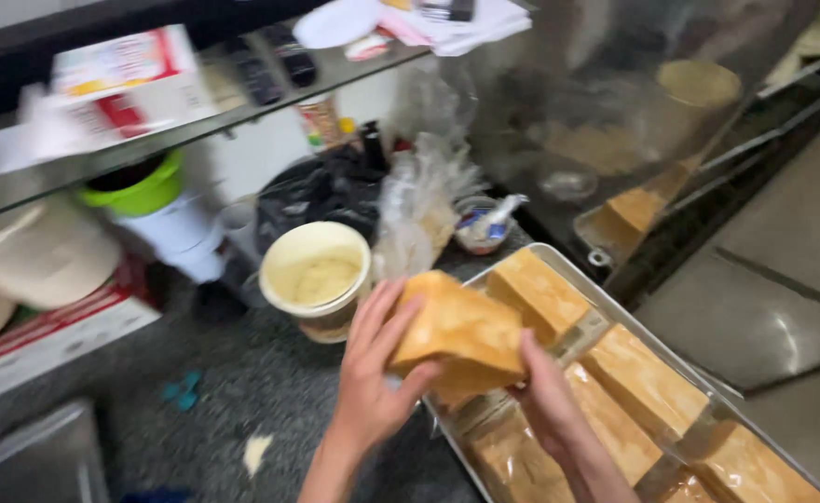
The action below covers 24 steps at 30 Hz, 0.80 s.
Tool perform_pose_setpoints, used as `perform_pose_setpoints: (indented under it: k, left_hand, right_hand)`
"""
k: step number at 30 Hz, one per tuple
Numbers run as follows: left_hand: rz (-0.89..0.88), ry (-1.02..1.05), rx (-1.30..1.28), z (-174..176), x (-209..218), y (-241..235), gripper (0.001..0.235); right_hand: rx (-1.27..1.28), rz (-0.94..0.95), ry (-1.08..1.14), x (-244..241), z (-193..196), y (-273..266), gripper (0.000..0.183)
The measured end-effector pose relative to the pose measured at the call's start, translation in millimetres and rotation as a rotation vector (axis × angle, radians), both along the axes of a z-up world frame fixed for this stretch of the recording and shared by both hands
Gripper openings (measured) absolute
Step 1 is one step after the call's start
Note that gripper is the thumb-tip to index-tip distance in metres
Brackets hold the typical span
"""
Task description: Packaging loaves of bread into plastic bags and sealing them with tape
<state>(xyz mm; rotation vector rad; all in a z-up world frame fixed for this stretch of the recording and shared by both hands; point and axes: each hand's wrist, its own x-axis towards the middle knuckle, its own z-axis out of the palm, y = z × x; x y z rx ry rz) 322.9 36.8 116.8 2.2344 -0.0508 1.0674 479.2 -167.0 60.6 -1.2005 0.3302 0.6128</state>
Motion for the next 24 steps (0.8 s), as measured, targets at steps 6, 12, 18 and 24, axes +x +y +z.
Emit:
perform_pose_setpoints:
  k: [6, 12, 18, 24]
  left_hand:
    - [0.569, 0.16, -0.545, -124.4, -145.4, -17.7, 0.068]
    - [0.887, 0.894, -0.947, -190.7, -254.4, -17.3, 0.075]
    - [0.839, 1.025, -0.862, -267.9, -321.5, -15.3, 0.07]
    - [0.721, 0.878, -1.031, -261.5, -332.3, -46.0, 0.094]
  right_hand:
    - [-0.115, 0.574, -0.089, -90.6, -77.8, 46.9, 0.058]
    - [-0.284, 1.069, -0.496, -149.0, -146.1, 69.1, 0.046]
    - [-0.535, 1.245, -0.704, -149.3, -217.8, 71.2, 0.06]
    - [-0.618, 1.112, -0.497, -173.7, -182.7, 51.8, 0.083]
